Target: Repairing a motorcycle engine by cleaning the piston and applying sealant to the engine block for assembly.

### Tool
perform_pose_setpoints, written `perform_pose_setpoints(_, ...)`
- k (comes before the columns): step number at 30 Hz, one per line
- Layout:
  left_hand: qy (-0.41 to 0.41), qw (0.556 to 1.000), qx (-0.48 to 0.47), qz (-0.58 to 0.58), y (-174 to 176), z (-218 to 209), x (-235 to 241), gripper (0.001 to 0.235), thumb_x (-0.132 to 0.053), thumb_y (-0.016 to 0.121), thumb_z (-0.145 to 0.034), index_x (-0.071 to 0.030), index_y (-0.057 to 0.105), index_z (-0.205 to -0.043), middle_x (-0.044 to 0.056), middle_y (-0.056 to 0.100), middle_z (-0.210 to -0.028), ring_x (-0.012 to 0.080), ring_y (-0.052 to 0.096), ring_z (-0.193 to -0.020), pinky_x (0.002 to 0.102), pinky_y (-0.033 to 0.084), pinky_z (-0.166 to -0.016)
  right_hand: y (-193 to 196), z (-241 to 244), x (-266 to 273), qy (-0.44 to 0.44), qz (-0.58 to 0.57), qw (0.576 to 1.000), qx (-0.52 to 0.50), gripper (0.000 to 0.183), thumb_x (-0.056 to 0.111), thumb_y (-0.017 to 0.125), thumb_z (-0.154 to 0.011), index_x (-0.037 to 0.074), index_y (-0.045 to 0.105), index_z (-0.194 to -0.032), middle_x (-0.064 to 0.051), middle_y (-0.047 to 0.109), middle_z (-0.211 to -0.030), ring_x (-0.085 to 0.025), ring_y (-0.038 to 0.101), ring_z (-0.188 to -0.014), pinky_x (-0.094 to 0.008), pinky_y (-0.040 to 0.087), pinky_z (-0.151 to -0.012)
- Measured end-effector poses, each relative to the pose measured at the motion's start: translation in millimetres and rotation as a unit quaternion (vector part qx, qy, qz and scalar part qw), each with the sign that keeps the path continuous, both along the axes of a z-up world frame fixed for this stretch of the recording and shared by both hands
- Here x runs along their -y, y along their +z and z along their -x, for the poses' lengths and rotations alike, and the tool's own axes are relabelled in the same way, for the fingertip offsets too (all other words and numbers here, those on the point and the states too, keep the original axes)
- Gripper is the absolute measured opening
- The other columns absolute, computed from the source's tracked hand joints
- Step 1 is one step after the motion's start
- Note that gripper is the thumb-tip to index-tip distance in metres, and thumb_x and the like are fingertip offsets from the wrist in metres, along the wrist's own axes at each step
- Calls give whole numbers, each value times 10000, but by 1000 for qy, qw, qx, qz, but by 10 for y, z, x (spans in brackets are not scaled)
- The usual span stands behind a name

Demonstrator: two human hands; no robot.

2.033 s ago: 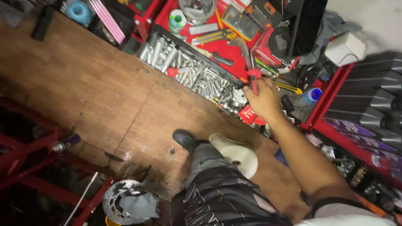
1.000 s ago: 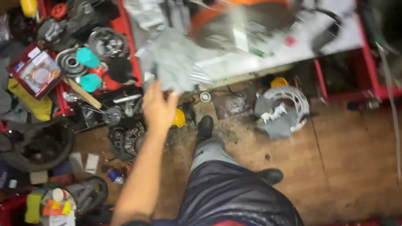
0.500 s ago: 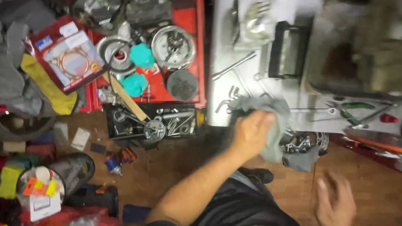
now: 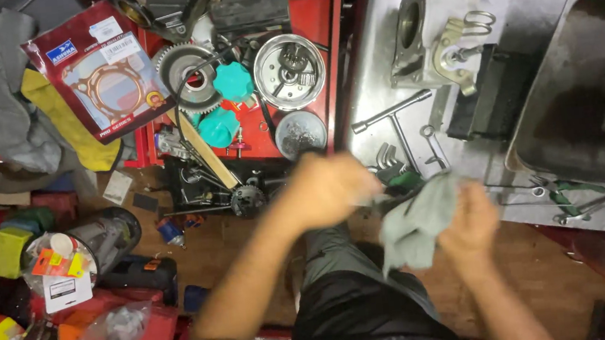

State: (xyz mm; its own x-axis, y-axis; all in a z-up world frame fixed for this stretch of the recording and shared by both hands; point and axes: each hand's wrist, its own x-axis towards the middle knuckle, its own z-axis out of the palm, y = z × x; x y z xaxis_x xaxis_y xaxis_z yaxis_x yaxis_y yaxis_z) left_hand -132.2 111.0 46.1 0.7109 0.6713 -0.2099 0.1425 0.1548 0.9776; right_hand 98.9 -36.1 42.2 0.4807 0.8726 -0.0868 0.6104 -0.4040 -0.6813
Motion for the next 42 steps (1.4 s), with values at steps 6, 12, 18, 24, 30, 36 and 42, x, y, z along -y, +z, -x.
perform_pose_setpoints(6,73,812,-401,-417,-539,658,-995,152,-287,655,-955,-211,736,-1058,3,599,-913,238,635,-885,400,559,-730,-301,-373,-28,120,9,984,135,180,300,695,-1023,189,753,-1153,-96,744,-853,-361,734,-839,-485,581,-742)
perform_pose_setpoints(12,-9,787,-438,-435,-899,652,-1214,218,-321,600,-957,-220,728,-812,-9,569,-810,210,650,-837,374,583,-684,-248,-268,-296,179,-90,958,206,169,230,715,-974,192,760,-1132,-20,715,-892,-267,719,-840,-415,581,-768)
perform_pose_setpoints(18,-31,749,-407,-522,-864,589,-1296,149,-258,591,-906,-184,696,-829,30,629,-820,253,687,-861,397,594,-711,32,-215,-359,168,-81,942,279,465,228,795,-891,89,703,-1325,-143,683,-1108,-348,694,-1005,-463,526,-819)
perform_pose_setpoints(24,139,942,-221,-213,13,297,-817,165,-160,568,-962,-65,702,-960,192,690,-927,427,671,-986,531,535,-842,328,-70,-91,125,-123,940,293,444,213,786,-880,74,689,-1291,-168,625,-1266,-390,614,-1195,-481,450,-987)
perform_pose_setpoints(30,195,974,-109,40,494,-318,313,107,-185,699,-886,-93,754,-881,16,568,-615,124,552,-645,271,472,-587,765,196,267,65,-172,980,71,267,220,752,-912,137,754,-1166,-26,743,-1060,-265,719,-1000,-366,518,-914)
perform_pose_setpoints(36,170,984,-27,40,741,-714,986,44,-109,748,-877,-67,763,-877,30,582,-608,110,532,-642,252,470,-591,967,239,686,-36,-176,966,-184,228,136,754,-922,88,769,-1145,-72,741,-843,-217,734,-780,-363,587,-748)
perform_pose_setpoints(42,83,995,7,-55,954,-785,1270,32,-59,757,-863,-54,779,-885,49,591,-562,111,527,-575,270,454,-531,1062,258,979,-68,-191,955,-217,101,159,757,-933,78,780,-988,-40,638,-632,-160,579,-594,-344,540,-624)
